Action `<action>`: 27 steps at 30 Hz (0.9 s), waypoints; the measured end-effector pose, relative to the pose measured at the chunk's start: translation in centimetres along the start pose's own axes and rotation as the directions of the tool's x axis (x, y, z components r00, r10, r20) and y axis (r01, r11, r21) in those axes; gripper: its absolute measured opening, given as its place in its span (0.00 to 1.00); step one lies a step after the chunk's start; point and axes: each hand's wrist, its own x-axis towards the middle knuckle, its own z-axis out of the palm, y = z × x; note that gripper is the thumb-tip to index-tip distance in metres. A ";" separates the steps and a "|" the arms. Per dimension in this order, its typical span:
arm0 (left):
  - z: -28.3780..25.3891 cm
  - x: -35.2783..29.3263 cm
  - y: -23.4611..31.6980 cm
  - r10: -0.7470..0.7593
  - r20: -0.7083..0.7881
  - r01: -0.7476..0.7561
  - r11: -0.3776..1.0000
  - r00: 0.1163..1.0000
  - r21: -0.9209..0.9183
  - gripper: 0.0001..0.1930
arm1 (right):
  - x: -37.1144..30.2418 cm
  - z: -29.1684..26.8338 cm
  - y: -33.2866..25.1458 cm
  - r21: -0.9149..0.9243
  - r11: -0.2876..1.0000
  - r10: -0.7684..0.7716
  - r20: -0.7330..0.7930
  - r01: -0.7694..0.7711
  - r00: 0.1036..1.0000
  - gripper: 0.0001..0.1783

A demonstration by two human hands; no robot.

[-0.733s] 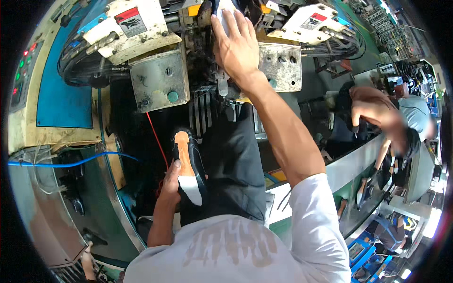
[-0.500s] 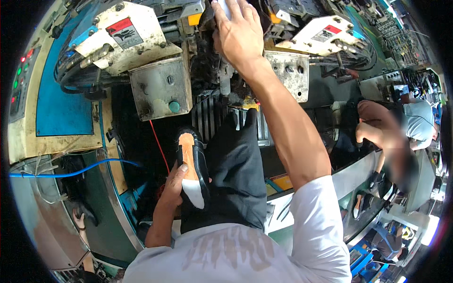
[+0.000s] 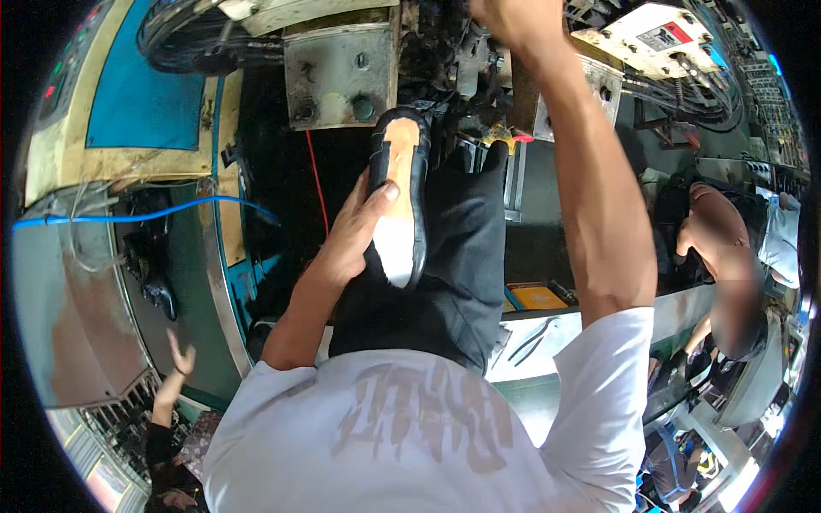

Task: Operating a lasting machine and placing shoes on a conveyor belt in a shoe factory.

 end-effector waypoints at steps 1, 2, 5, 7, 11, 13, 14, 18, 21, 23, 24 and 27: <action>-0.2 -0.8 0.0 0.013 -0.015 -0.013 1.000 1.000 -0.009 0.38 | -1.3 -2.6 -5.0 0.022 1.000 -0.014 -0.007 0.014 1.000 0.42; 0.0 -1.6 0.1 0.027 -0.044 -0.027 1.000 0.999 -0.005 0.39 | -0.9 -3.4 -5.9 0.036 0.999 -0.025 -0.022 0.026 0.999 0.43; 0.7 -3.9 0.6 0.095 -0.021 -0.094 0.994 0.995 0.050 0.42 | -11.7 -6.1 -15.6 0.503 0.707 0.323 0.396 -0.497 0.860 0.71; 0.2 -6.2 0.1 0.140 0.009 -0.140 0.984 0.990 0.106 0.44 | -14.6 -8.2 -21.1 0.556 -0.234 0.324 0.818 -0.797 0.476 0.71; -4.0 -11.2 -4.7 0.258 0.015 -0.254 0.959 0.966 -0.126 0.42 | -15.9 -10.0 -26.2 0.413 -0.462 0.240 0.910 -0.785 0.337 0.56; -6.5 -13.5 -6.5 0.241 0.070 -0.213 0.937 0.968 -0.279 0.46 | -17.2 -8.6 -28.8 0.448 -0.291 0.238 0.890 -0.845 0.389 0.55; -7.0 -14.7 -6.8 0.304 0.014 -0.290 0.919 0.952 -0.267 0.48 | -17.4 -8.6 -30.3 0.450 -0.253 0.225 0.889 -0.857 0.400 0.56; -10.6 -22.0 -7.3 0.359 -0.307 -0.443 0.853 0.881 -0.275 0.46 | -18.4 -8.9 -32.4 0.490 -0.052 -0.018 0.871 -0.870 0.492 0.45; -15.8 -27.6 -10.5 0.343 -0.669 -0.575 0.803 0.659 -0.155 0.45 | -21.2 -6.5 -31.9 0.522 -0.034 -0.076 0.849 -0.852 0.523 0.31; -19.4 -32.1 -13.4 0.341 -0.835 -0.564 0.825 0.433 0.045 0.47 | -23.9 -4.7 -30.4 0.402 -0.074 -0.042 0.913 -0.913 0.406 0.27; -19.8 -34.6 -14.8 0.319 -0.897 -0.542 0.833 0.307 0.111 0.48 | -25.7 -3.5 -28.8 0.397 -0.072 -0.026 0.916 -0.915 0.400 0.25; -22.1 -40.7 -17.8 0.094 -0.990 -0.662 0.749 0.102 0.003 0.53 | -30.8 -1.0 -26.4 0.367 -0.060 0.010 0.930 -0.928 0.367 0.21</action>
